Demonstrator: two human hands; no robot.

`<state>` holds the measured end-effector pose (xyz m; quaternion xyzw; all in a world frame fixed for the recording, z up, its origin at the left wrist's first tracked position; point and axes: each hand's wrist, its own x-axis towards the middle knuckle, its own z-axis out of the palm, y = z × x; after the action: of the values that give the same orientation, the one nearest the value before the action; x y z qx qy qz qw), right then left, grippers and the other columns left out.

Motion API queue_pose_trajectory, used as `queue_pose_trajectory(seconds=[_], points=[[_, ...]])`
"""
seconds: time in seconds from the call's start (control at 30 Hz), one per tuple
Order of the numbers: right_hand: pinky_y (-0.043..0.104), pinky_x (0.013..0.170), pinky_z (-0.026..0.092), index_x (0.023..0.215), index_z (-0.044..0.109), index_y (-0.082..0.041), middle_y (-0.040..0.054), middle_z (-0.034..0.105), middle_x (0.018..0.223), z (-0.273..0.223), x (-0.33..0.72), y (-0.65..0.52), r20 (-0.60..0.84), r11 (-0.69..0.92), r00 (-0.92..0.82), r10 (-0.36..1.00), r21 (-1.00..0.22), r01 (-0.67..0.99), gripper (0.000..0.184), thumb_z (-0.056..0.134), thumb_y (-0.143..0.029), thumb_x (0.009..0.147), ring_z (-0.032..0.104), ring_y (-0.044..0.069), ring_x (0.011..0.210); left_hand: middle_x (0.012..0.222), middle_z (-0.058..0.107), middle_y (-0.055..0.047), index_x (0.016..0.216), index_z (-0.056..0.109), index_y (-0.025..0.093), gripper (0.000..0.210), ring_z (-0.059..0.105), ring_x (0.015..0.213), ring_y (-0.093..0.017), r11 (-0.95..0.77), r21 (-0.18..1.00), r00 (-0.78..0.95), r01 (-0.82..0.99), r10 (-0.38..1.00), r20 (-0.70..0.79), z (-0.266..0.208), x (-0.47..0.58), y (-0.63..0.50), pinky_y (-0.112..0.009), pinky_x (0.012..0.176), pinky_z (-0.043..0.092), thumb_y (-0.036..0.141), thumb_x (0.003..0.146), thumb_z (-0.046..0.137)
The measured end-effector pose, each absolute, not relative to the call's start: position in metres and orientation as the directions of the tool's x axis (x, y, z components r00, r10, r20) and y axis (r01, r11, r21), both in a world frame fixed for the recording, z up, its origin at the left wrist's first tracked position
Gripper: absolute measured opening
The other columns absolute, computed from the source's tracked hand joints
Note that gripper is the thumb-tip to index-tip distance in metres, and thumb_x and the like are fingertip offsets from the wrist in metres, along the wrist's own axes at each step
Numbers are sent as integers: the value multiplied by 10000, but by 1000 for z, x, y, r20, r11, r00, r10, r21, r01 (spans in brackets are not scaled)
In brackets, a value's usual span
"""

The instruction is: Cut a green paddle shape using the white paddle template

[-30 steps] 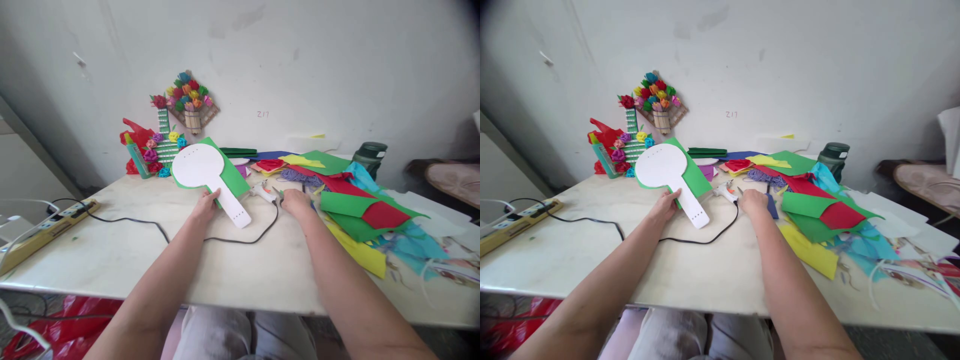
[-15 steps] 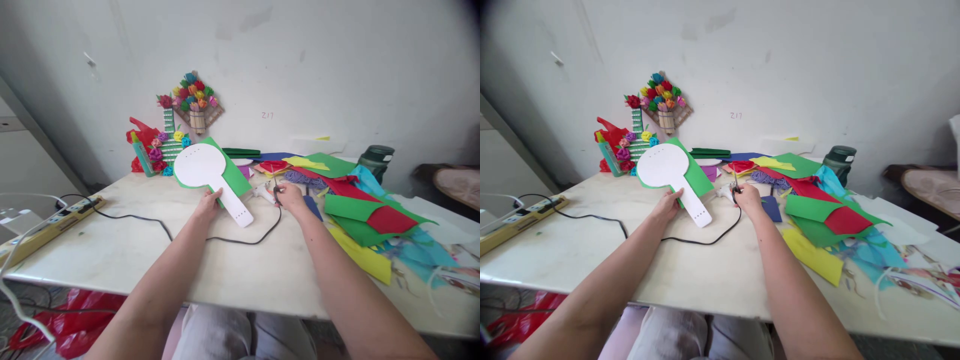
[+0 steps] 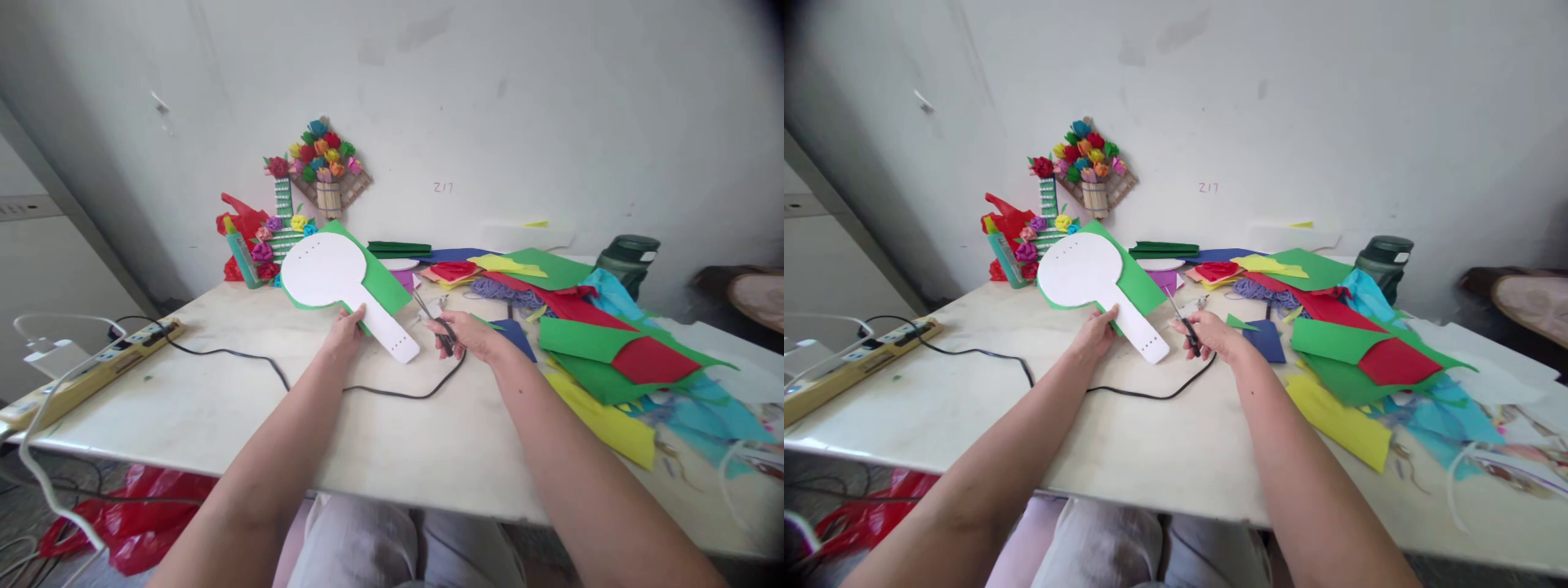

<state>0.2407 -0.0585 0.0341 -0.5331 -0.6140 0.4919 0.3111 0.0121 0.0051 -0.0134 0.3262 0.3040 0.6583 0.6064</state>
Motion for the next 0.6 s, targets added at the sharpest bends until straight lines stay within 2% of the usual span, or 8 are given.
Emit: queue_pose_trajectory(seconds=[0.27, 0.6], points=[[149, 280, 330, 761, 464, -167, 2, 589, 553, 37, 239, -62, -219, -76, -310, 925, -907, 414, 399, 592, -541, 710, 554, 100, 402, 761, 666, -16, 855, 575, 150, 172, 616, 619, -115, -80, 780, -83, -620, 996, 36, -11, 12, 3, -250, 665, 531, 99, 703, 636], [141, 279, 313, 803, 489, -162, 1, 603, 608, 26, 223, -62, -135, 15, -395, 909, -935, 354, 389, 563, -538, 739, 552, 81, 420, 816, 677, -39, 862, 592, 144, 161, 629, 664, -129, -33, 787, 13, -617, 999, 52, -8, 13, -2, -246, 666, 535, 92, 713, 624]])
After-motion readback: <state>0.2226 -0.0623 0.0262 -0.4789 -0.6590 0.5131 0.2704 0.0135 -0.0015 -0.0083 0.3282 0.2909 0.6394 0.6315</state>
